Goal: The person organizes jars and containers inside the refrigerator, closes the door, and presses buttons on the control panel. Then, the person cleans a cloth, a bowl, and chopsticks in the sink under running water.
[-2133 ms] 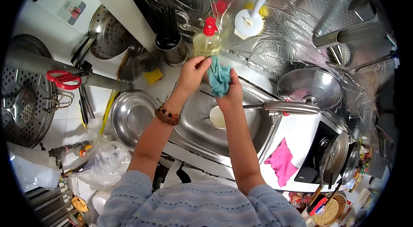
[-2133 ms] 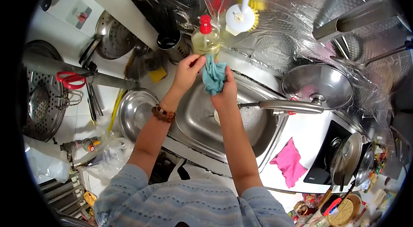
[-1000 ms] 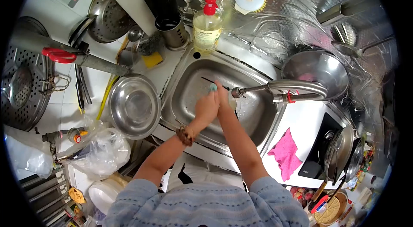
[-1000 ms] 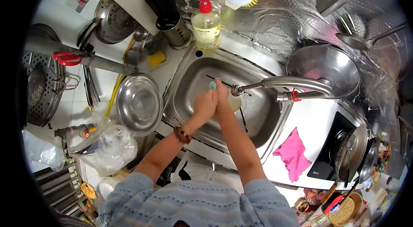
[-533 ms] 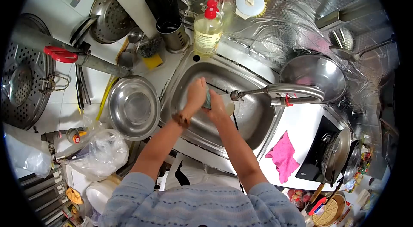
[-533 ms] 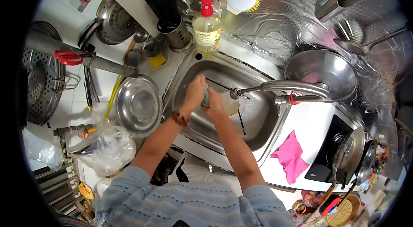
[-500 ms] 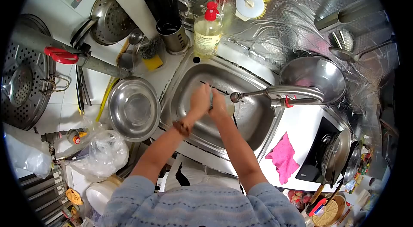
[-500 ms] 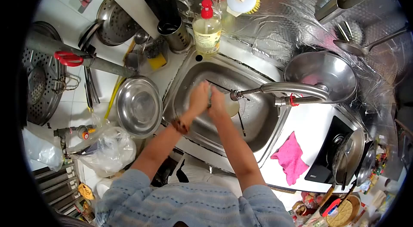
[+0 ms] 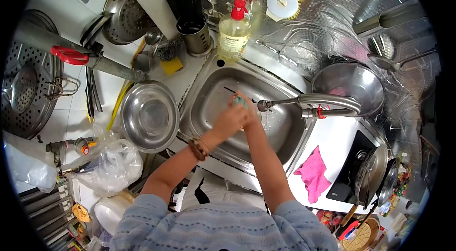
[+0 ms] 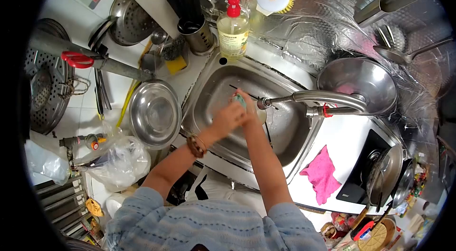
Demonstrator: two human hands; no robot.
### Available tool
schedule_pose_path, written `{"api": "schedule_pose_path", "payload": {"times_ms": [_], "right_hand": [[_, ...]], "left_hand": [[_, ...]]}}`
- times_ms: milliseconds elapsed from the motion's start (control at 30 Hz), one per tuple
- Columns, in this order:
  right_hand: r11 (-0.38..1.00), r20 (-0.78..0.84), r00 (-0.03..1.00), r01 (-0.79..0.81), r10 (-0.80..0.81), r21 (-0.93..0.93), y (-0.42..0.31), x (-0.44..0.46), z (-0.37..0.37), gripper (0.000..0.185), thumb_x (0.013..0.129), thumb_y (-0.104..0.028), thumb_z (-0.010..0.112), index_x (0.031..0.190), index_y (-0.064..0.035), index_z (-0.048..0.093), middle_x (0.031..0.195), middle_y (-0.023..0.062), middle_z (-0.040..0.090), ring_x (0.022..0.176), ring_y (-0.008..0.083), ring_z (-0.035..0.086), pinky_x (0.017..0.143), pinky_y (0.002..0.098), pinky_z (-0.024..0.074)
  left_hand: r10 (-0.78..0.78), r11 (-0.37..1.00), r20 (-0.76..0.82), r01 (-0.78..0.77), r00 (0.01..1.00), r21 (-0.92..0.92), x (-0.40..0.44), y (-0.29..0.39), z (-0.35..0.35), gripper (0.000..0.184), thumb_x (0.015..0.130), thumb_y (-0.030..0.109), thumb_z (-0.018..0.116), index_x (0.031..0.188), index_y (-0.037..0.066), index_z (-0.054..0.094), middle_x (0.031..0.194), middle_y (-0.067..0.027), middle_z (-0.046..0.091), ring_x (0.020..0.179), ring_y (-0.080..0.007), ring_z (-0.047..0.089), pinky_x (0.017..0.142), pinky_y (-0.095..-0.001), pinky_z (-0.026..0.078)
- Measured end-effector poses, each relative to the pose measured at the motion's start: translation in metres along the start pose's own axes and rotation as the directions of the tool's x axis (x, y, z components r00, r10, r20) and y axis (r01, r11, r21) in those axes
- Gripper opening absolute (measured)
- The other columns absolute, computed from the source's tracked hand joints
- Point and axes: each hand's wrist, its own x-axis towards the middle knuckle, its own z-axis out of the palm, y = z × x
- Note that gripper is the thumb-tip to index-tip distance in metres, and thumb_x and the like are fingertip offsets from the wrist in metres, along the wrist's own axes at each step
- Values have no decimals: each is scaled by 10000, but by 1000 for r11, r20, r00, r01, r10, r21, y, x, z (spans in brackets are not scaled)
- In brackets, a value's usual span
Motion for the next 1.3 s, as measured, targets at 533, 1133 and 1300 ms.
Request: {"api": "schedule_pose_path", "payload": {"times_ms": [533, 1133, 1300], "right_hand": [[947, -358, 904, 131, -235, -292, 0, -24, 73, 269, 879, -365, 520, 753, -128, 523, 753, 6, 551, 707, 185, 555, 618, 343, 455], [915, -209, 944, 165, -255, -367, 10, -23, 49, 218, 897, -293, 499, 971, -105, 579, 850, 50, 613, 709, 190, 590, 649, 348, 490], [976, -192, 981, 5, 38, 220, 16, -24, 47, 292, 947, -356, 447, 883, -110, 590, 794, 25, 596, 674, 149, 587, 571, 317, 482]], "left_hand": [[-743, 665, 31, 733, 668, 141, 24, -16, 8, 462, 944, 373, 370, 775, 0, 584, 707, -255, 578, 672, -442, 549, 620, -505, 415], [-681, 725, -114, 688, 723, 31, 44, -45, -14, 367, 917, 300, 496, 706, 1, 519, 602, -160, 528, 555, -312, 515, 553, -398, 420], [-460, 865, -93, 421, 883, -274, 40, -8, -18, 193, 758, 156, 689, 737, 20, 554, 654, -82, 506, 623, -199, 501, 594, -313, 430]]}}
